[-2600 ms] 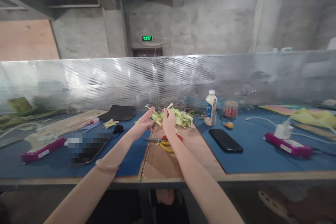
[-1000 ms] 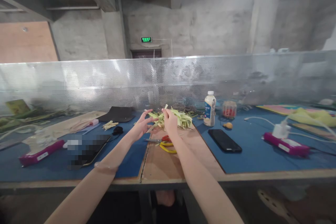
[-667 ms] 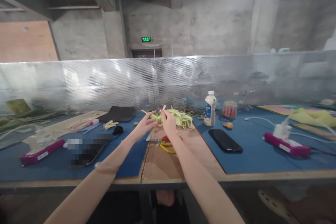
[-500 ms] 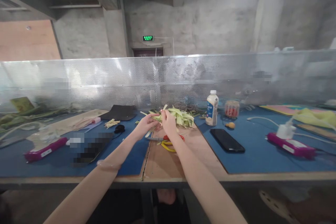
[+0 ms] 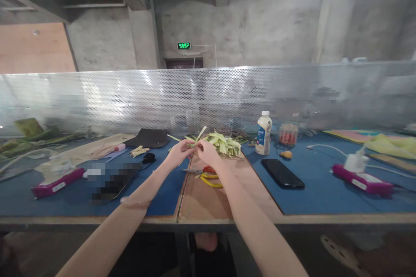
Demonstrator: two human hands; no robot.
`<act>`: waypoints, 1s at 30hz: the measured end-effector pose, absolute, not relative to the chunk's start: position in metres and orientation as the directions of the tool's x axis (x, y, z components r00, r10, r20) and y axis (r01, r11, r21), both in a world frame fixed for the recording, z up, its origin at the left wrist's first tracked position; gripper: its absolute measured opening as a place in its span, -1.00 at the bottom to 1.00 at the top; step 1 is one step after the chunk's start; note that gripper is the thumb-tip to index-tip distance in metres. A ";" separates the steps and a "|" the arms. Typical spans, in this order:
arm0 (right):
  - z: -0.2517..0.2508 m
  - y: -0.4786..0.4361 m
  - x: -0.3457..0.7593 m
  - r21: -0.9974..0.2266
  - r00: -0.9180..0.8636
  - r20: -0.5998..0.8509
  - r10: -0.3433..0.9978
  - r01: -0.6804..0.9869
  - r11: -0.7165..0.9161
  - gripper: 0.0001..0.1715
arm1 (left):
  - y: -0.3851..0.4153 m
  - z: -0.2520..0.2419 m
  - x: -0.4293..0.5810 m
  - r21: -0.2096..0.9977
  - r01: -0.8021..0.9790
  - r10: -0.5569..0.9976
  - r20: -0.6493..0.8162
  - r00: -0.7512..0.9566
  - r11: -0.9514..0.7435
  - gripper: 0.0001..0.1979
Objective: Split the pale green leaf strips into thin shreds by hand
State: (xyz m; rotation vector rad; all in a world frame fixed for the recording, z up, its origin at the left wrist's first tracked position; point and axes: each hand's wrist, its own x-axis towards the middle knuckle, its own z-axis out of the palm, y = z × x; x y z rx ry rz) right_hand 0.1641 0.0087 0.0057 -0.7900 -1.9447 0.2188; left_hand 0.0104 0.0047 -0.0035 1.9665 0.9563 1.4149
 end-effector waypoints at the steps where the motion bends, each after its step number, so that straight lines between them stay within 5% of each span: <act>1: 0.005 0.009 0.164 -0.457 -0.306 0.733 0.608 0.441 0.772 -0.84 | 0.003 -0.003 0.010 0.733 0.283 0.785 0.587 0.197 -0.619 -0.68; 19: 0.005 0.010 0.168 -0.415 -0.359 0.715 0.600 0.473 0.777 -0.74 | 0.002 0.001 0.004 0.639 0.417 0.753 0.622 0.214 -0.646 -0.72; 30: 0.005 0.012 0.160 -0.666 -0.282 0.618 0.733 0.307 0.680 -0.64 | 0.004 0.000 0.004 0.568 0.480 0.716 0.666 0.209 -0.669 -0.73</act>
